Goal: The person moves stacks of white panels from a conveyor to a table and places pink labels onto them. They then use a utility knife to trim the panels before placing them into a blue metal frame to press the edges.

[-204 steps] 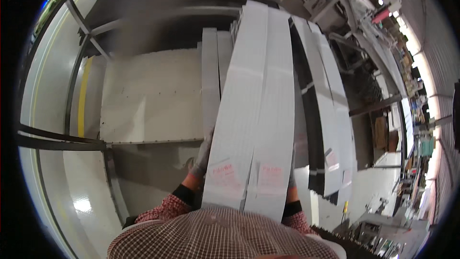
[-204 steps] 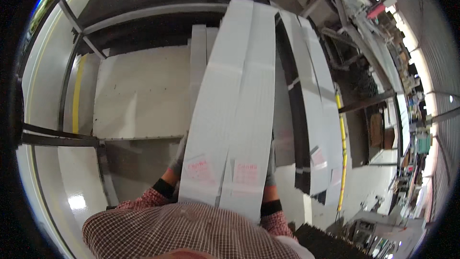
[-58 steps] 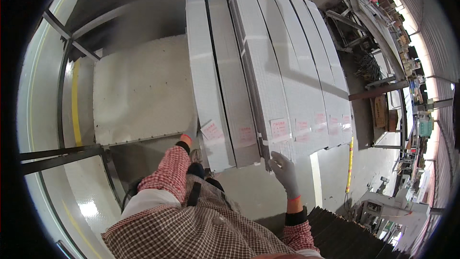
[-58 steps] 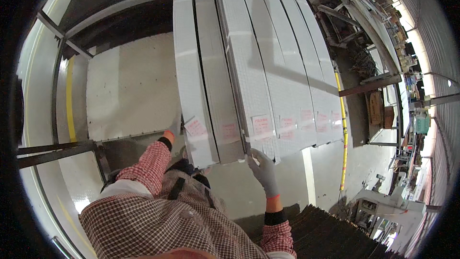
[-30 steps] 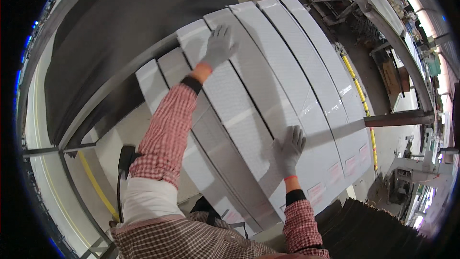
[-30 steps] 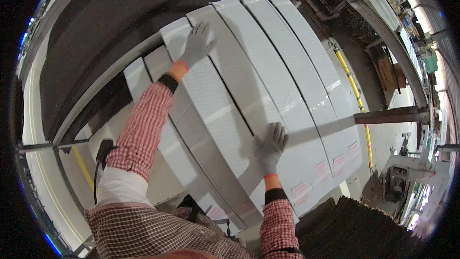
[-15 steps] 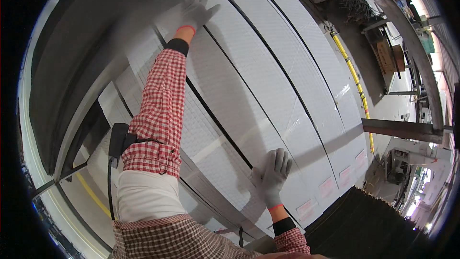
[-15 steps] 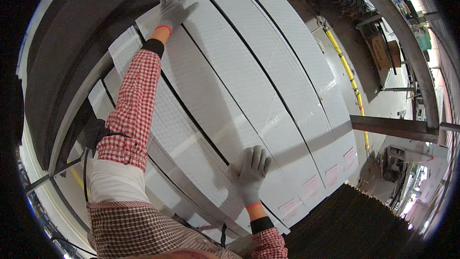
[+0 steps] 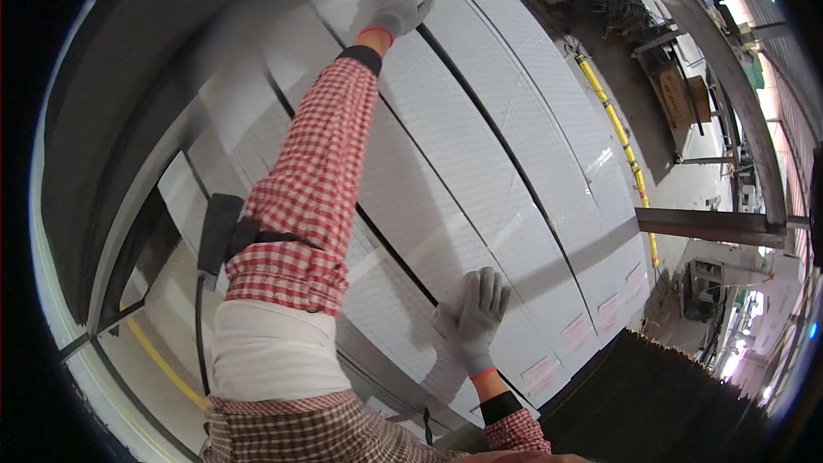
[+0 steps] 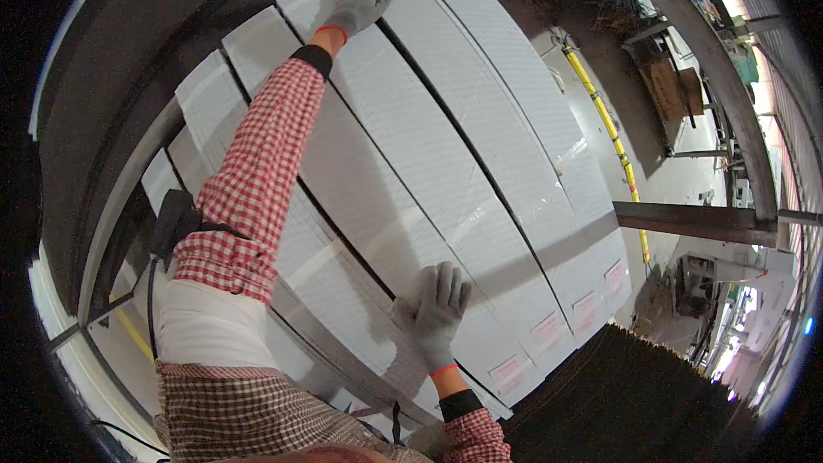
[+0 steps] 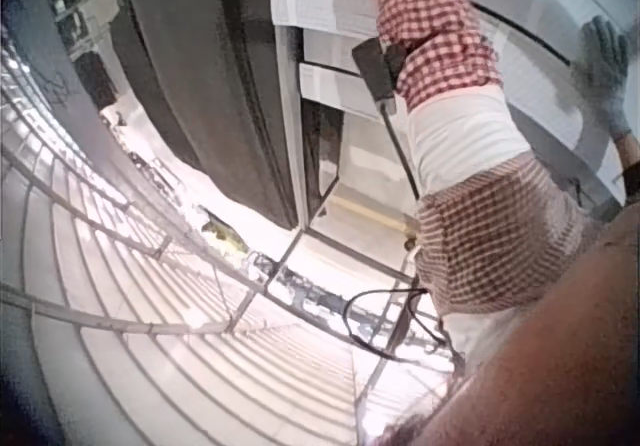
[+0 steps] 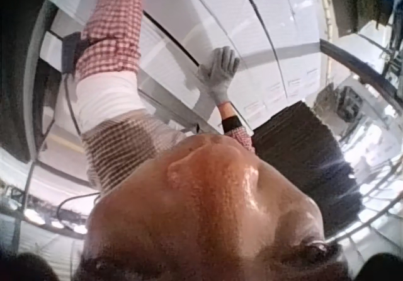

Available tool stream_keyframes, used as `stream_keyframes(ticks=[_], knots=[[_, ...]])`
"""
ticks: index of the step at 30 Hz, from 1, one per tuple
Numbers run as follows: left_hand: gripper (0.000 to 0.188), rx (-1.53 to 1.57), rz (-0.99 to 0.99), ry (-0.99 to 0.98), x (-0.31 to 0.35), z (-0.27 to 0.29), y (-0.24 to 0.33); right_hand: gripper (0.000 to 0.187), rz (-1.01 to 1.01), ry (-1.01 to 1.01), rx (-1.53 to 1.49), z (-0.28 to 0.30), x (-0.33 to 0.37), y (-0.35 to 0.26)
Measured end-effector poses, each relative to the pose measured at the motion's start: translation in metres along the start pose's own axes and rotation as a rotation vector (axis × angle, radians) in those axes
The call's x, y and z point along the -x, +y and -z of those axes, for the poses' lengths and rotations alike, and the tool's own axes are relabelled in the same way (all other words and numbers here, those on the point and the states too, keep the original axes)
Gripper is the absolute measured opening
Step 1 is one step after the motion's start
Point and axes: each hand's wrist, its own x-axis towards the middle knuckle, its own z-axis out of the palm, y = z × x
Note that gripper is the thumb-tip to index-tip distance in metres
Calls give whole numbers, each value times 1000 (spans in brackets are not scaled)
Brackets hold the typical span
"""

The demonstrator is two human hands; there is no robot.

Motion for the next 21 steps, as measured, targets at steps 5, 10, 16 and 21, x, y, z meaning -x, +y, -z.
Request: stream_keyframes(ticks=[5,10,16,21], knots=[[84,20,160,-164,-36,7,51,72,-18,33,65,-3,3,7],[64,193,94,-62,-34,7,82,70,-15,77,19,1,1,17],[81,165,37,-227,21,27,127,73,13,69,56,-2,4,11],[64,554,-211,-314,116,126,218,73,-45,153,177,7,9,45]])
